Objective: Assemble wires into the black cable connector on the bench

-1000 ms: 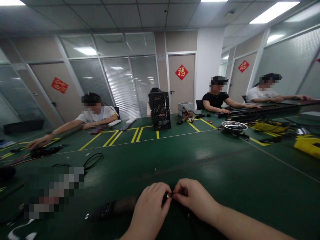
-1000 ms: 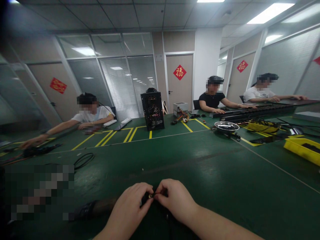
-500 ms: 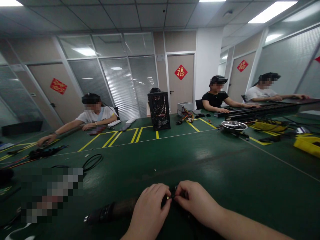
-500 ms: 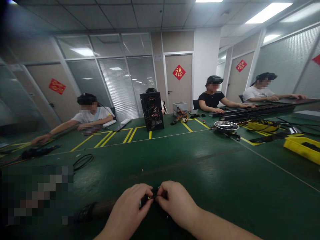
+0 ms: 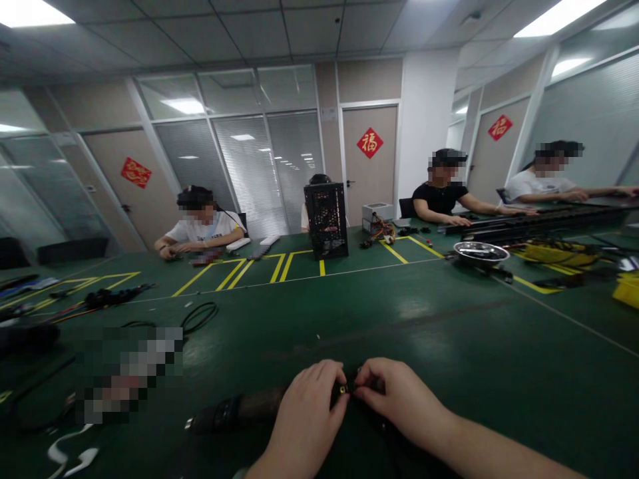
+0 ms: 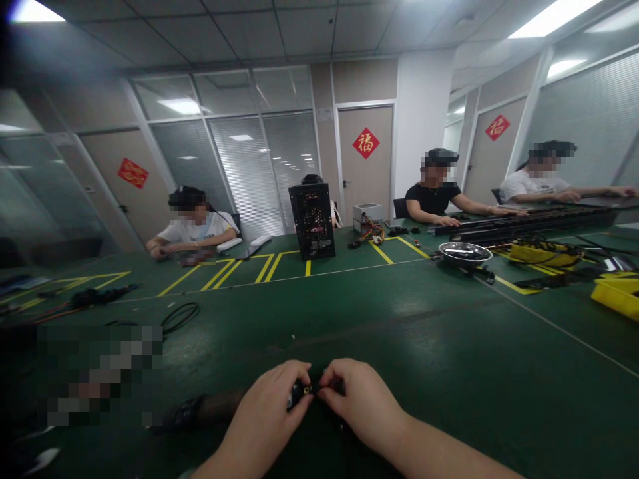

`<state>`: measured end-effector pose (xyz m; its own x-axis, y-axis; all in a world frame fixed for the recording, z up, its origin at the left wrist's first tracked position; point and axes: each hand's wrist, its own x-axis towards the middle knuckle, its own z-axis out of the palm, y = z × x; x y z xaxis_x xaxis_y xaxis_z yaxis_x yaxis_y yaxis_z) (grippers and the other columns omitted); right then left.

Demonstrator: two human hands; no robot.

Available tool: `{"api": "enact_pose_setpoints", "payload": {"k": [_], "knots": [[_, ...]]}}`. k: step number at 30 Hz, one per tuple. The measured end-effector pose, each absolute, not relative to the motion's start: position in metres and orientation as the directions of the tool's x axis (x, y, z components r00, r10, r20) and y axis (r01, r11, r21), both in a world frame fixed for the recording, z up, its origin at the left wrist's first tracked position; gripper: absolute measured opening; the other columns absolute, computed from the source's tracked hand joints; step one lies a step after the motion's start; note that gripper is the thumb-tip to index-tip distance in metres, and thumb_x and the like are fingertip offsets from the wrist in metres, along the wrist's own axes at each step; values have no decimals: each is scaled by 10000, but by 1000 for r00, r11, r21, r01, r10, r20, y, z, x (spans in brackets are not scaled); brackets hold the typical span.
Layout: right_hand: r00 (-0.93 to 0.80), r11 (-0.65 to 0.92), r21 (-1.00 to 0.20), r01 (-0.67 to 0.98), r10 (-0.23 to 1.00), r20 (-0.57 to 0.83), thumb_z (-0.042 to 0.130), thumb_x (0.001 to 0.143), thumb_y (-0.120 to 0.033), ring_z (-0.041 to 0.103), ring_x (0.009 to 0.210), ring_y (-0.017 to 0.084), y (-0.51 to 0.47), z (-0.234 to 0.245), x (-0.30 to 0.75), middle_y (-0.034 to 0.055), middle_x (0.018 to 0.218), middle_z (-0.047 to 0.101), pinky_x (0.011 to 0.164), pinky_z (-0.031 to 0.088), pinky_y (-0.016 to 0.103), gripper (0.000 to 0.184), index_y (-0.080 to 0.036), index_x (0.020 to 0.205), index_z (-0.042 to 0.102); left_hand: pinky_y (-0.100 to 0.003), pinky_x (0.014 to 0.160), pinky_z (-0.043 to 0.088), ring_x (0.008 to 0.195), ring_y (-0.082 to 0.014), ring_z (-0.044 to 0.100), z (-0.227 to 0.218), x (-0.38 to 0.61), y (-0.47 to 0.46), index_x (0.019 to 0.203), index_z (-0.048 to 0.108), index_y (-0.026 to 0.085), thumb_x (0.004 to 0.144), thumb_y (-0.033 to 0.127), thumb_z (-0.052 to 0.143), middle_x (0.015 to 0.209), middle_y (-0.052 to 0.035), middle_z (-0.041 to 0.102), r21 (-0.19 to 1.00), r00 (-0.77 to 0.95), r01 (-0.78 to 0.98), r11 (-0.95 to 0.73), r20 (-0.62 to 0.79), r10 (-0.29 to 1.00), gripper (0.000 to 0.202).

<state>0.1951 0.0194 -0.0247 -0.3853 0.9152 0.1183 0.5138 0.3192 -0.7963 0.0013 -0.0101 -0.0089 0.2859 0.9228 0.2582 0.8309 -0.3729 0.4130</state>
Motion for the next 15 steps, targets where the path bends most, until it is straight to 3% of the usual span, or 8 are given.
{"api": "enact_pose_setpoints", "payload": {"k": [15], "knots": [[-418, 334, -804, 492, 901, 118, 639, 808, -174, 615, 680, 121, 18, -21, 196, -31, 755, 666, 604, 421, 183, 59, -211, 822, 684, -389, 937, 396, 1094, -216, 538, -8, 0, -10, 931, 580, 245, 808, 109, 548, 1157, -1, 607, 426, 325, 798, -427, 294, 899, 186]]}}
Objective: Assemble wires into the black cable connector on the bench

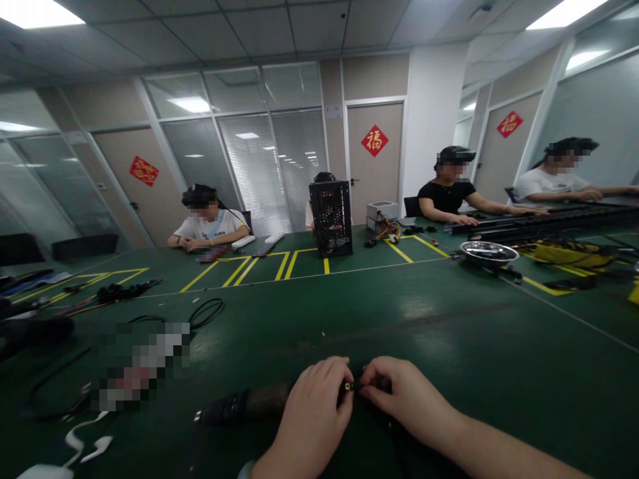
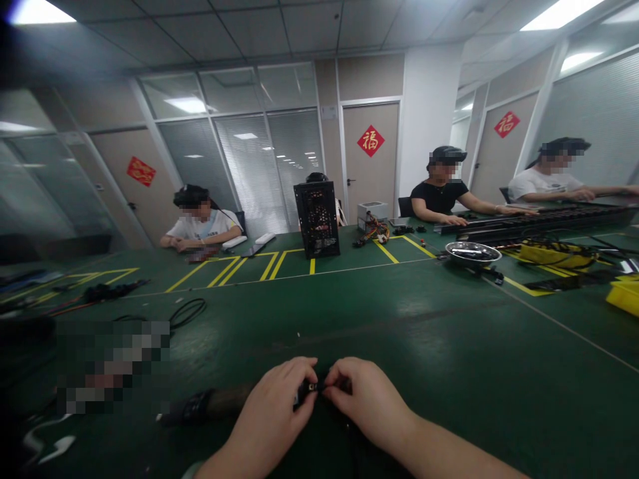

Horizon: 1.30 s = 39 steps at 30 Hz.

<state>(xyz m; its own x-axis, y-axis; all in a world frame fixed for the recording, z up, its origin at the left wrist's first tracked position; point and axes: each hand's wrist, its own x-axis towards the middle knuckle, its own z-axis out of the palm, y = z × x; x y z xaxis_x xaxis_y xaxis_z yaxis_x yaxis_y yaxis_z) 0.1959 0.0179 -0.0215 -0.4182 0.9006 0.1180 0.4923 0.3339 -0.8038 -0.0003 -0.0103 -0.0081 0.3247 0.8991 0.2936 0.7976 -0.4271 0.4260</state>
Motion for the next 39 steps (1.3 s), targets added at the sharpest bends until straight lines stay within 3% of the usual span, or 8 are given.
{"api": "enact_pose_setpoints", "payload": {"k": [8, 13, 20, 26, 35, 39], "knots": [[-411, 330, -788, 520, 905, 108, 635, 804, -174, 608, 673, 122, 19, -19, 196, -31, 740, 662, 600, 415, 182, 55, -207, 807, 679, -367, 920, 405, 1036, -194, 560, -4, 1, -11, 1036, 603, 287, 831, 118, 573, 1103, 31, 630, 421, 360, 778, -467, 312, 880, 267], [-397, 323, -788, 523, 911, 110, 621, 807, -171, 608, 665, 123, 17, -20, 195, -27, 734, 662, 588, 417, 182, 66, -202, 793, 677, -378, 893, 419, 1006, -207, 573, -6, 2, -11, 900, 595, 248, 786, 93, 590, 1066, 27, 641, 425, 323, 798, -428, 299, 898, 193], [-412, 330, -781, 530, 905, 104, 608, 812, -173, 614, 683, 125, 18, -18, 196, -26, 750, 667, 606, 426, 182, 79, -209, 810, 678, -378, 931, 398, 1054, -201, 556, -4, 0, -12, 939, 631, 277, 860, 168, 575, 1099, 28, 635, 432, 356, 768, -473, 325, 876, 146], [-406, 321, -779, 538, 909, 94, 619, 803, -179, 611, 662, 126, 19, -22, 195, -24, 737, 667, 592, 423, 186, 58, -204, 808, 671, -367, 875, 431, 958, -214, 572, -5, 3, -12, 949, 598, 231, 806, 133, 565, 1017, -11, 636, 418, 296, 819, -394, 280, 913, 176], [-411, 305, -803, 512, 908, 82, 610, 814, -191, 617, 663, 132, 19, -25, 194, -21, 725, 664, 587, 425, 190, 51, -197, 803, 659, -374, 913, 416, 1026, -203, 565, 3, 3, -16, 939, 617, 249, 912, 168, 487, 1082, 3, 637, 422, 358, 777, -468, 315, 879, 156], [-418, 317, -799, 511, 904, 91, 613, 811, -188, 615, 658, 130, 20, -27, 194, -24, 722, 664, 589, 422, 189, 49, -197, 800, 660, -377, 906, 421, 1009, -215, 567, 0, 4, -15, 1012, 594, 246, 852, 132, 520, 1090, -11, 632, 412, 335, 793, -449, 321, 886, 210]]}}
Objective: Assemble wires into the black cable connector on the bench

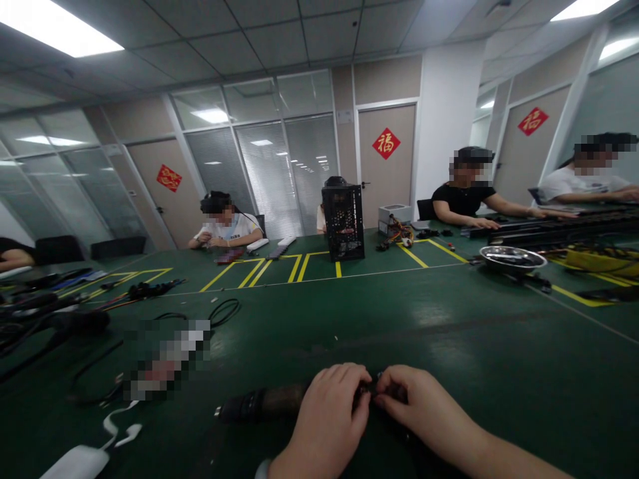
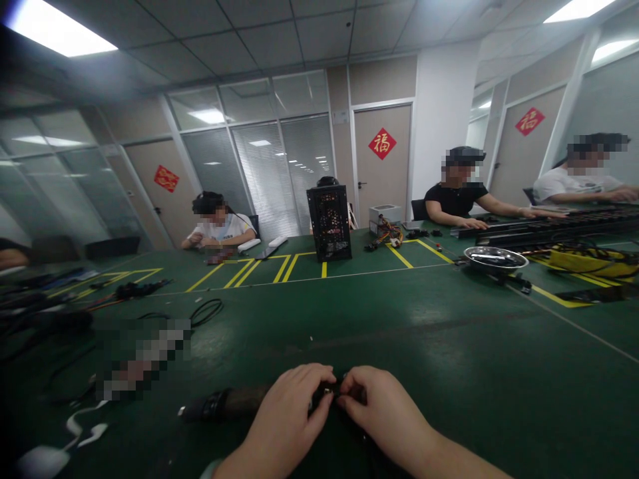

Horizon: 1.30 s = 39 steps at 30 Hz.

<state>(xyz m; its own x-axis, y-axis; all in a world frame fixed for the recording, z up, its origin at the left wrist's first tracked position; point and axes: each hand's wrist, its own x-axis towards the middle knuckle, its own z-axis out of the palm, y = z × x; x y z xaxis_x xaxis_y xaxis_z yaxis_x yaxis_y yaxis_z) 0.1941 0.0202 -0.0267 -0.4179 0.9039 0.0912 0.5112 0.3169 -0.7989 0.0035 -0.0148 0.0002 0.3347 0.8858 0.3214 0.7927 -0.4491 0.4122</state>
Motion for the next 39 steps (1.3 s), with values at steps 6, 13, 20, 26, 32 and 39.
{"api": "enact_pose_setpoints", "payload": {"k": [6, 13, 20, 26, 32, 39], "knots": [[-406, 313, -780, 541, 910, 84, 656, 803, -232, 597, 650, 129, 21, -26, 193, -21, 728, 667, 578, 408, 190, 40, -198, 810, 676, -378, 893, 411, 979, -218, 565, -4, 4, -12, 933, 574, 238, 806, 118, 541, 1041, -5, 630, 399, 322, 815, -420, 291, 901, 178], [-400, 340, -750, 568, 910, 109, 694, 762, -188, 582, 668, 126, 17, -21, 193, -23, 745, 665, 590, 401, 181, 65, -214, 820, 708, -372, 889, 405, 1008, -213, 557, -5, 1, -10, 923, 574, 243, 800, 116, 533, 1065, 5, 624, 396, 339, 812, -428, 277, 899, 181], [-382, 325, -749, 577, 918, 104, 682, 773, -189, 584, 677, 124, 17, -24, 192, -24, 751, 661, 598, 398, 181, 46, -213, 806, 702, -362, 875, 412, 996, -210, 565, -5, 2, -9, 927, 576, 242, 782, 93, 514, 1055, 1, 628, 376, 355, 814, -443, 281, 892, 217], [-363, 317, -753, 577, 925, 111, 647, 791, -184, 592, 681, 124, 19, -28, 190, -20, 757, 660, 604, 401, 182, 50, -204, 796, 693, -365, 870, 429, 988, -219, 574, 1, 4, -12, 914, 590, 228, 793, 103, 526, 1049, -17, 636, 381, 345, 819, -429, 272, 899, 185], [-376, 338, -737, 585, 919, 123, 623, 806, -178, 601, 699, 131, 19, -24, 191, -14, 771, 664, 624, 413, 191, 75, -203, 790, 691, -398, 936, 429, 1054, -221, 567, -2, 2, -11, 944, 604, 246, 831, 114, 528, 1128, -9, 631, 384, 363, 803, -456, 290, 885, 189], [-379, 327, -774, 542, 917, 122, 608, 833, -218, 620, 730, 147, 18, -19, 191, -9, 788, 677, 644, 430, 198, 87, -201, 781, 676, -469, 1101, 284, 1103, -207, 558, 0, 3, -13, 968, 596, 246, 820, 109, 552, 1127, -7, 637, 367, 384, 792, -489, 325, 865, 206]]}}
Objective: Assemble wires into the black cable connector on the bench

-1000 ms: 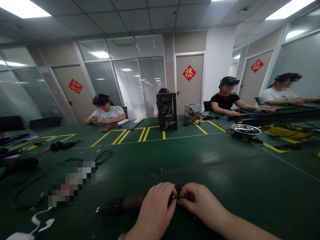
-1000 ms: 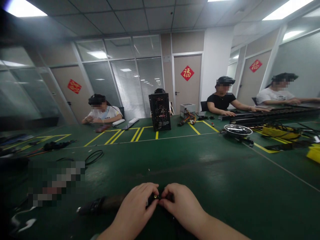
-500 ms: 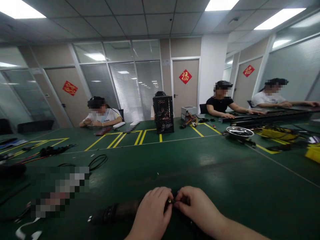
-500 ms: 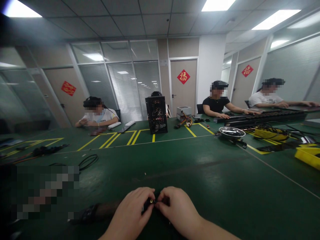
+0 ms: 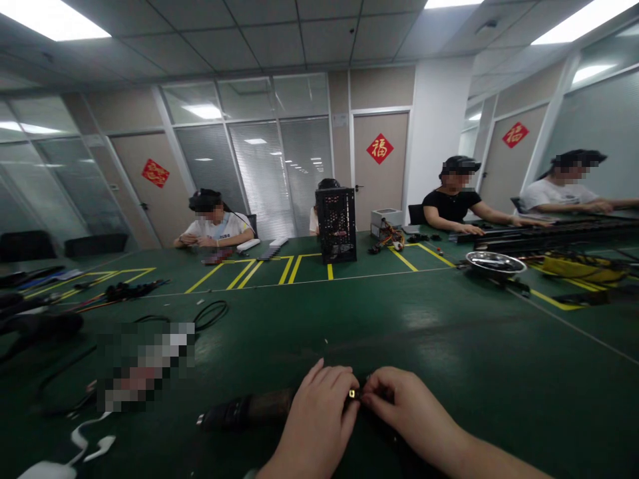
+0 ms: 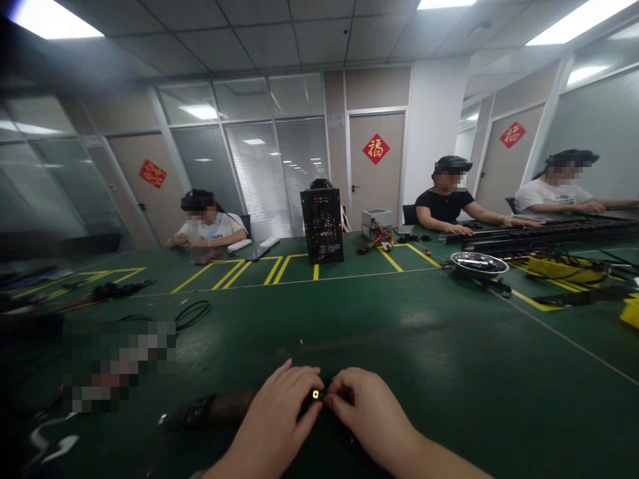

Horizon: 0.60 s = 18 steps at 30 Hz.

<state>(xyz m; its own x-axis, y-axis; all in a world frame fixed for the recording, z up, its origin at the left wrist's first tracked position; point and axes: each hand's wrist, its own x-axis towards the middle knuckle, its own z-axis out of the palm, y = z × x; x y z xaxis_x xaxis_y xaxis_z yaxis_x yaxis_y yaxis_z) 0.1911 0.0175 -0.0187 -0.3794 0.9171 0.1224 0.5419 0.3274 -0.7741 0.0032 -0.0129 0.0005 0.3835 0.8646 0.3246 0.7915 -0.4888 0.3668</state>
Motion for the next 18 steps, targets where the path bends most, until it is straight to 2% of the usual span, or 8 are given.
{"api": "enact_pose_setpoints", "payload": {"k": [3, 9, 12, 18], "knots": [[-383, 333, -771, 544, 915, 125, 610, 835, -225, 621, 737, 150, 17, -18, 191, -8, 797, 679, 655, 433, 202, 86, -201, 782, 674, -465, 1105, 280, 1097, -200, 562, 3, 4, -14, 940, 588, 247, 799, 92, 558, 1113, 3, 638, 359, 383, 795, -488, 327, 864, 212], [-389, 335, -772, 540, 913, 123, 601, 843, -219, 622, 737, 145, 17, -18, 193, -17, 792, 679, 662, 429, 205, 91, -209, 791, 676, -482, 1132, 212, 1114, -197, 550, 4, 2, -15, 938, 601, 254, 854, 143, 547, 1112, 10, 632, 342, 385, 790, -508, 368, 846, 149], [-386, 335, -772, 540, 914, 127, 604, 846, -230, 620, 727, 142, 18, -19, 193, -21, 781, 674, 654, 427, 203, 91, -208, 786, 669, -465, 1116, 255, 1105, -191, 553, 3, 2, -15, 975, 590, 265, 828, 122, 564, 1135, 21, 622, 359, 380, 789, -499, 354, 855, 206], [-389, 335, -774, 537, 913, 126, 606, 831, -206, 618, 720, 137, 18, -19, 193, -24, 776, 674, 644, 425, 195, 82, -208, 779, 670, -454, 1096, 292, 1076, -188, 562, -2, 2, -14, 920, 584, 251, 813, 86, 539, 1099, 16, 630, 369, 377, 781, -504, 365, 851, 202]]}}
